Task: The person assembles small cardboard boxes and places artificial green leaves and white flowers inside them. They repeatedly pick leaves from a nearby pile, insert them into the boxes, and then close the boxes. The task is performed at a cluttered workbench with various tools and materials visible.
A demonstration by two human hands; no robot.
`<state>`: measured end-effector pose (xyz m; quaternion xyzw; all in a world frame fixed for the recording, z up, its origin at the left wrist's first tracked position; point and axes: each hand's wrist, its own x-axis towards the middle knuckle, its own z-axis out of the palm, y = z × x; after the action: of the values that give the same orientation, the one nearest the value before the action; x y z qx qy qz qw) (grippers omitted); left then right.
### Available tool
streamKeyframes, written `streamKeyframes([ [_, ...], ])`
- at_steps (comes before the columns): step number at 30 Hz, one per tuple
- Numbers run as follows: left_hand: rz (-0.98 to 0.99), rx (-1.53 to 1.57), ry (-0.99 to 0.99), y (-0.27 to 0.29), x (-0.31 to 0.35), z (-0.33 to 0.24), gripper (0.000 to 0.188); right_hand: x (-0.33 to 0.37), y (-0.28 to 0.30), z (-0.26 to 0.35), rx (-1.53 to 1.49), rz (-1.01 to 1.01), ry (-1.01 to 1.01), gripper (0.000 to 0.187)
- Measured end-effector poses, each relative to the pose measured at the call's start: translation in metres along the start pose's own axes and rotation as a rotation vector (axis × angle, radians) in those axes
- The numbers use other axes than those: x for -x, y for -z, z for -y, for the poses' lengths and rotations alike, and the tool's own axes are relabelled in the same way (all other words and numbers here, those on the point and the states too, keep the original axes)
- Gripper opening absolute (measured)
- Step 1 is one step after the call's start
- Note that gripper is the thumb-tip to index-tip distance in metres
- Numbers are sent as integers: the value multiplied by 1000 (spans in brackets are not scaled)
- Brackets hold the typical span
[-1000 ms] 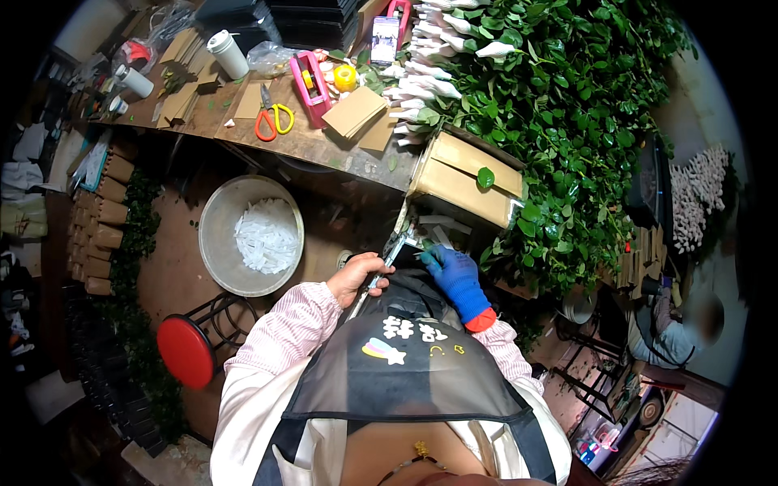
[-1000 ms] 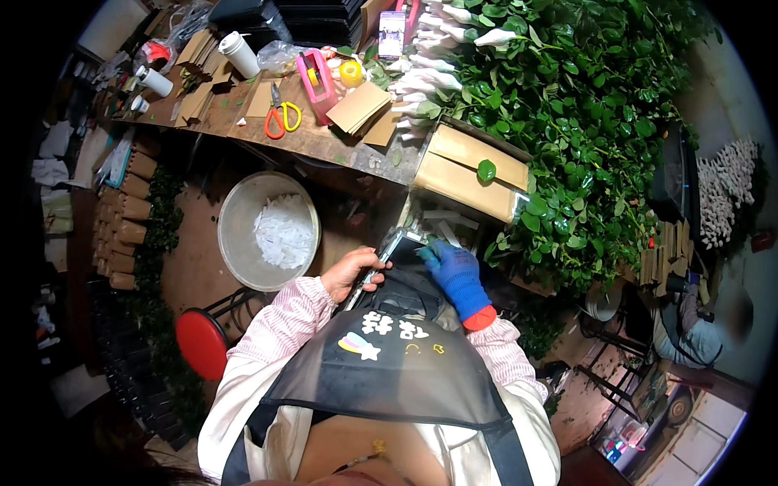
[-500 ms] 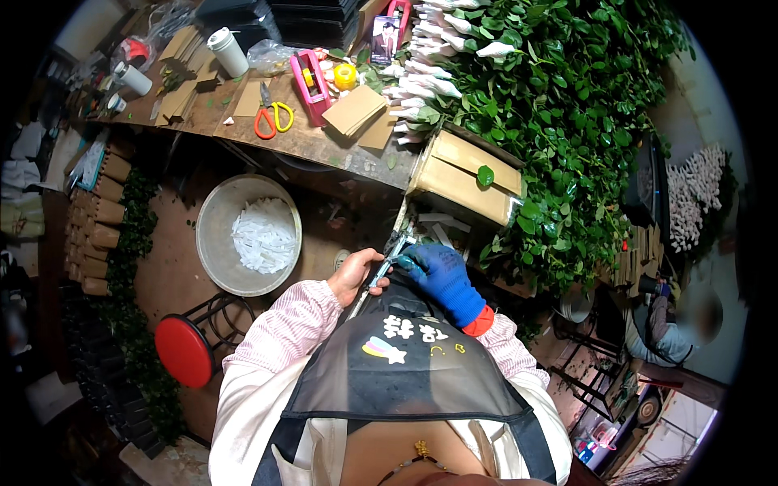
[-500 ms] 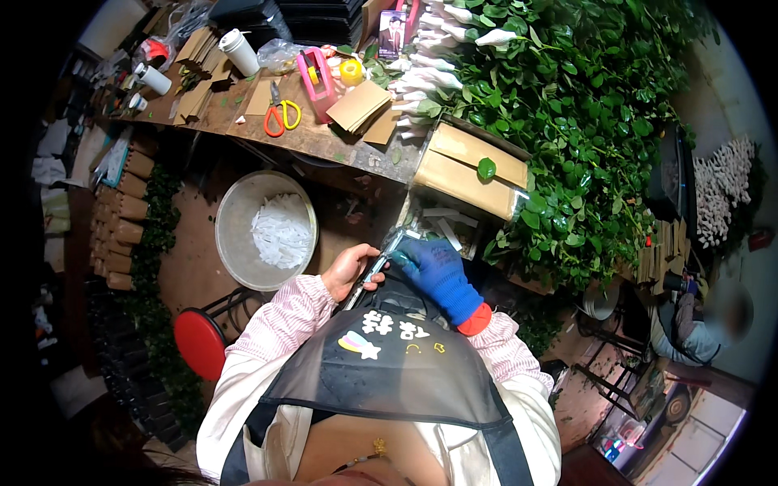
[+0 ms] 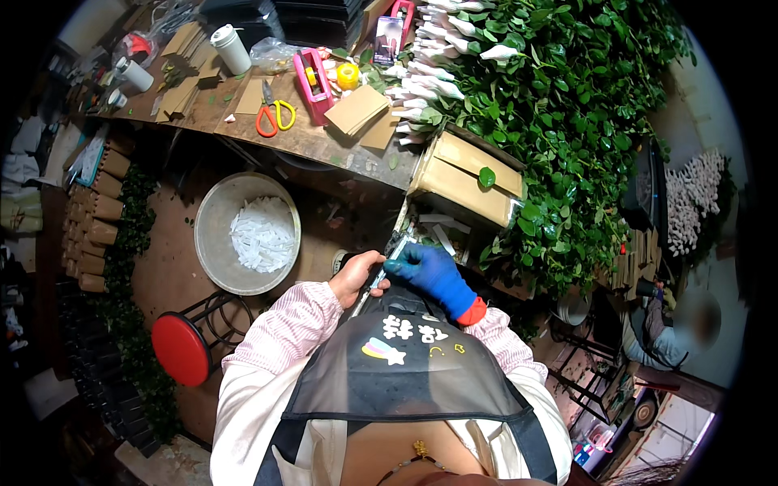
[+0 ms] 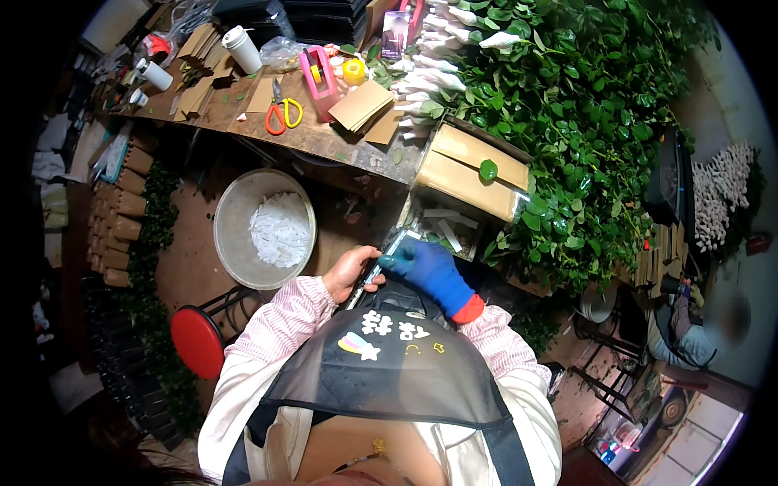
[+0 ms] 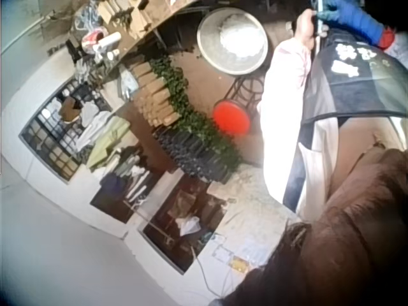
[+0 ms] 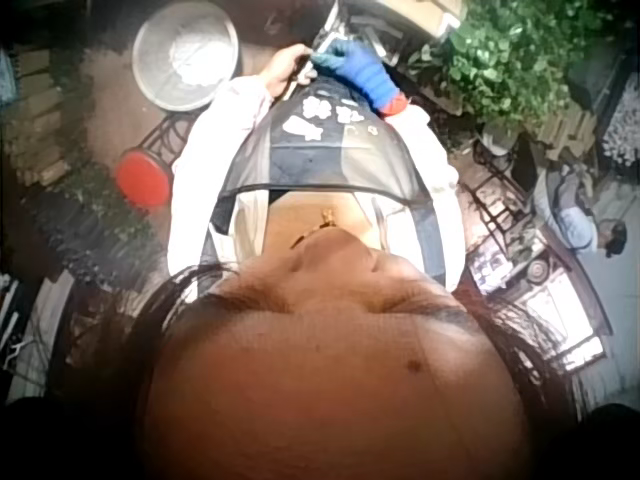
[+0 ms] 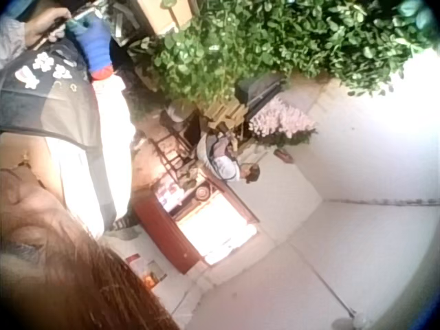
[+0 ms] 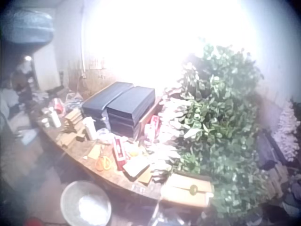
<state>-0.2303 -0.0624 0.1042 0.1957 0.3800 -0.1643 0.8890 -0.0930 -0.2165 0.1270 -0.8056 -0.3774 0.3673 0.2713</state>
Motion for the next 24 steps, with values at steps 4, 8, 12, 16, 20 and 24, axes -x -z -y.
streamKeyframes([
  [4, 13, 20, 5, 4, -2, 0, 20, -7, -9, -17, -52, 34, -22, 41],
  [8, 51, 45, 13, 8, -4, -1, 22, 4, -2, -28, -81, -93, 78, 41],
  [12, 43, 123, 25, 11, 1, -3, 23, 1, 10, -69, 307, -269, -174, 29],
  [16, 2, -89, -104, -5, 7, -5, 53, -2, 3, -103, 347, -277, -161, 29],
  [20, 4, -148, -106, -9, 4, -7, 53, -28, -2, -95, 293, -174, -86, 36],
  [24, -7, -136, -96, -10, 4, -10, 52, -53, -27, -108, 470, -105, -59, 43],
])
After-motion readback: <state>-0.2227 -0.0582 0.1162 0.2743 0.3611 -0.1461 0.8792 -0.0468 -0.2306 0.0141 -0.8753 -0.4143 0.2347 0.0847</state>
